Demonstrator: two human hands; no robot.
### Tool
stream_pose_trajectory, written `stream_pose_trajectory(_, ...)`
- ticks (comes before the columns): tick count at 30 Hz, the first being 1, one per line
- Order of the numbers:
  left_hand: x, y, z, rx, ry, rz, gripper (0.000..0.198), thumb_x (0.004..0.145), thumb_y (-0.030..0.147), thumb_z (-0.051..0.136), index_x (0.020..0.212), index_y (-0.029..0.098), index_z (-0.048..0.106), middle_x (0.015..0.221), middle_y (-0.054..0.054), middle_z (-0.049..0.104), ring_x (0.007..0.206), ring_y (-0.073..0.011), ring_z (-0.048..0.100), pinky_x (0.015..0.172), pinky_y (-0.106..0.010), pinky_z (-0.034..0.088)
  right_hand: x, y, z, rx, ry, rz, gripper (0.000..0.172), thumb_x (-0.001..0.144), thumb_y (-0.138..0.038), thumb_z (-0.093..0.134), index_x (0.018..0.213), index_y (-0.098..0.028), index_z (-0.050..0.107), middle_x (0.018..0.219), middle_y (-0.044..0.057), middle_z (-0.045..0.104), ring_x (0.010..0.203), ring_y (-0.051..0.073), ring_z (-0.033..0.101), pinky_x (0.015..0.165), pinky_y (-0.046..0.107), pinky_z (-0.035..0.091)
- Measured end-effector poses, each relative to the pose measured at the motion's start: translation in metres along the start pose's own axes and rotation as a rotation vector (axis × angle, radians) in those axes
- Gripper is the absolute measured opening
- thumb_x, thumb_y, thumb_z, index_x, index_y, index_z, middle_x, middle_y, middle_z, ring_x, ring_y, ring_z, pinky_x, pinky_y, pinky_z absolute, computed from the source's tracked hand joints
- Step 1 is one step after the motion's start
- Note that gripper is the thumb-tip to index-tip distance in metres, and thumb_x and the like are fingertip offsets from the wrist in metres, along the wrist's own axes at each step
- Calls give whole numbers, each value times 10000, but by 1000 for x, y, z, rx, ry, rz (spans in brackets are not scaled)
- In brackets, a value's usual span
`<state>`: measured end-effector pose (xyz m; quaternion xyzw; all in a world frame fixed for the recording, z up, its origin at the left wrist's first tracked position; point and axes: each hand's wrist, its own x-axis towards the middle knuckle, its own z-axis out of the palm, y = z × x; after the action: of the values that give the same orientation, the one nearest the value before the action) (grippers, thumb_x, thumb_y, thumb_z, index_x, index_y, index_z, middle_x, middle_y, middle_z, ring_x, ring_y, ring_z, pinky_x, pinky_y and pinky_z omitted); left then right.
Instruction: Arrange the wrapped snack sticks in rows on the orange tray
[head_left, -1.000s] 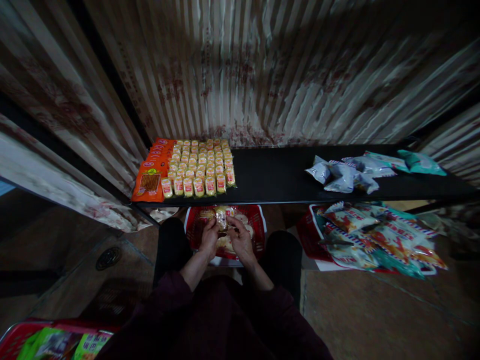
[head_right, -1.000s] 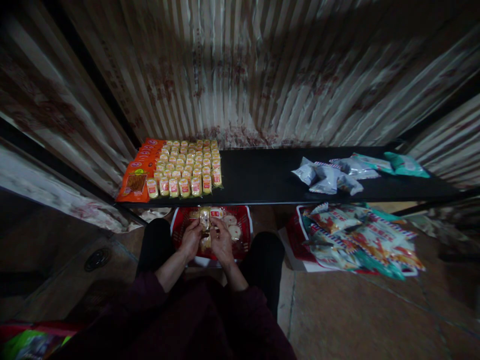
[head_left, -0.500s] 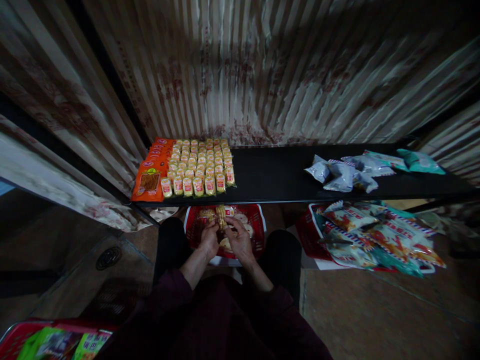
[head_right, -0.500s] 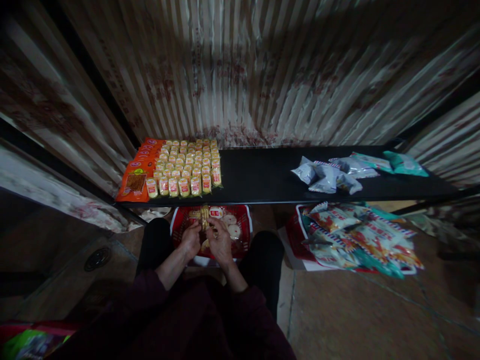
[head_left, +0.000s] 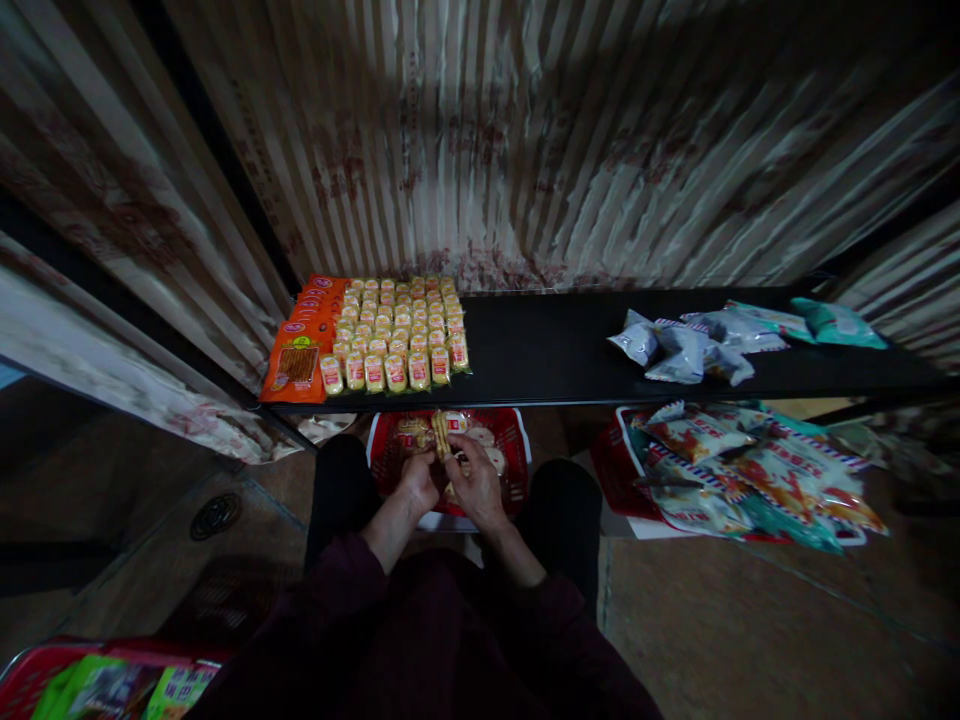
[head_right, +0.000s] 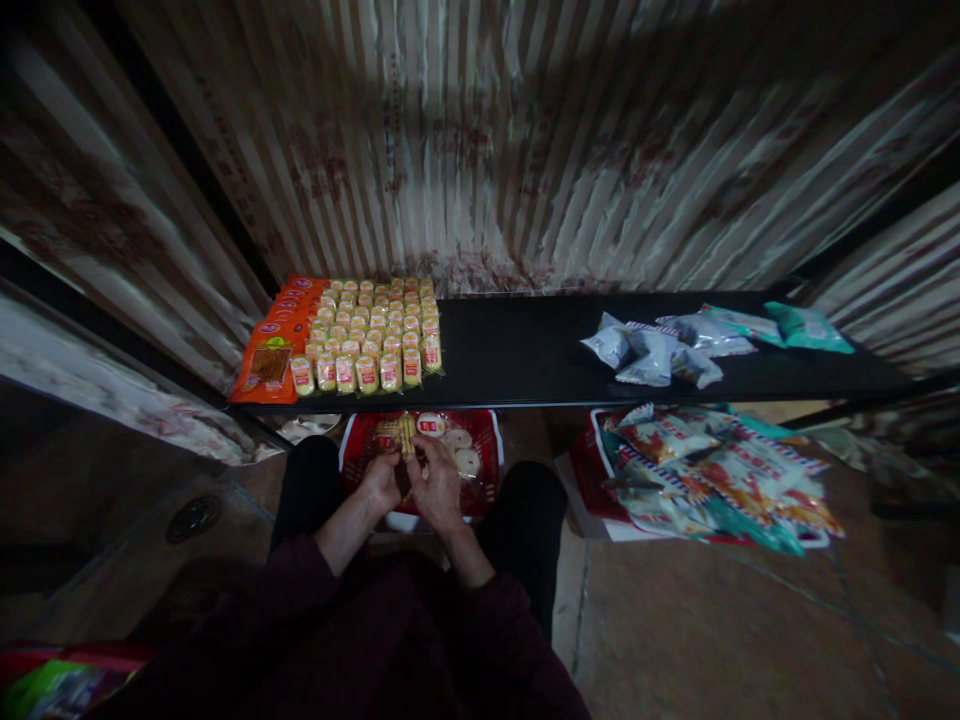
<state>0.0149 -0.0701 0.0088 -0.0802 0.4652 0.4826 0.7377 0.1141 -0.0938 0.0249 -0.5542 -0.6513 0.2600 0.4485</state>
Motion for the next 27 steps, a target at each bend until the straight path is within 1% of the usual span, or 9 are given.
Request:
stream_pose_trajectory(5,0,0,1,-31,-28,-2,171,729,4,504,773,126,615,640,-27,620,565,-120,589,580,-225,476,0,1,0,-45,-15,-36,206,859,-246,486,1002,-203,628,1075,91,653,1049,223,579,950,404,452)
stream_pose_trajectory(8,-6,1,4,-31,-55,-10,177,754,-4,478,755,121,601,623,-22,609,540,-108,572,554,-211,455,0,2,0,-56,5,-47,207,868,-243,466,994,-202,625,1073,94,649,1044,221,580,944,401,457)
stream_pose_trajectory(11,-10,2,6,-24,-81,-5,189,768,-8,462,762,121,599,627,-20,605,535,-103,564,559,-214,453,-1,5,-1,-84,25,-46,220,859,-211,451,990,-203,628,1076,93,645,1050,222,575,952,407,453)
stream_pose_trajectory(16,-13,2,7,-17,-123,23,165,774,8,481,794,124,596,670,-24,623,547,-99,565,530,-207,434,-1,10,-2,-148,37,-57,288,832,-144,439,1042,-192,631,1097,96,641,1068,226,563,951,409,454)
stream_pose_trajectory(19,-16,3,9,5,-104,29,146,777,22,498,809,128,593,679,-24,631,562,-103,577,521,-206,430,-3,14,-2,-174,39,-73,341,821,-116,428,1084,-193,630,1139,96,627,1105,230,545,961,415,447)
stream_pose_trajectory(23,-20,4,10,19,-100,41,140,753,21,528,802,133,597,668,-13,626,564,-97,572,538,-207,428,-4,16,-2,-161,38,-71,363,808,-100,424,1082,-206,637,1147,89,625,1099,223,552,966,410,449)
stream_pose_trajectory(27,-21,4,8,65,-95,73,135,683,47,624,770,144,590,672,-2,620,573,-91,564,560,-208,422,-4,21,-1,-117,52,-37,346,808,-113,421,1071,-197,631,1118,95,636,1069,218,576,952,405,465)
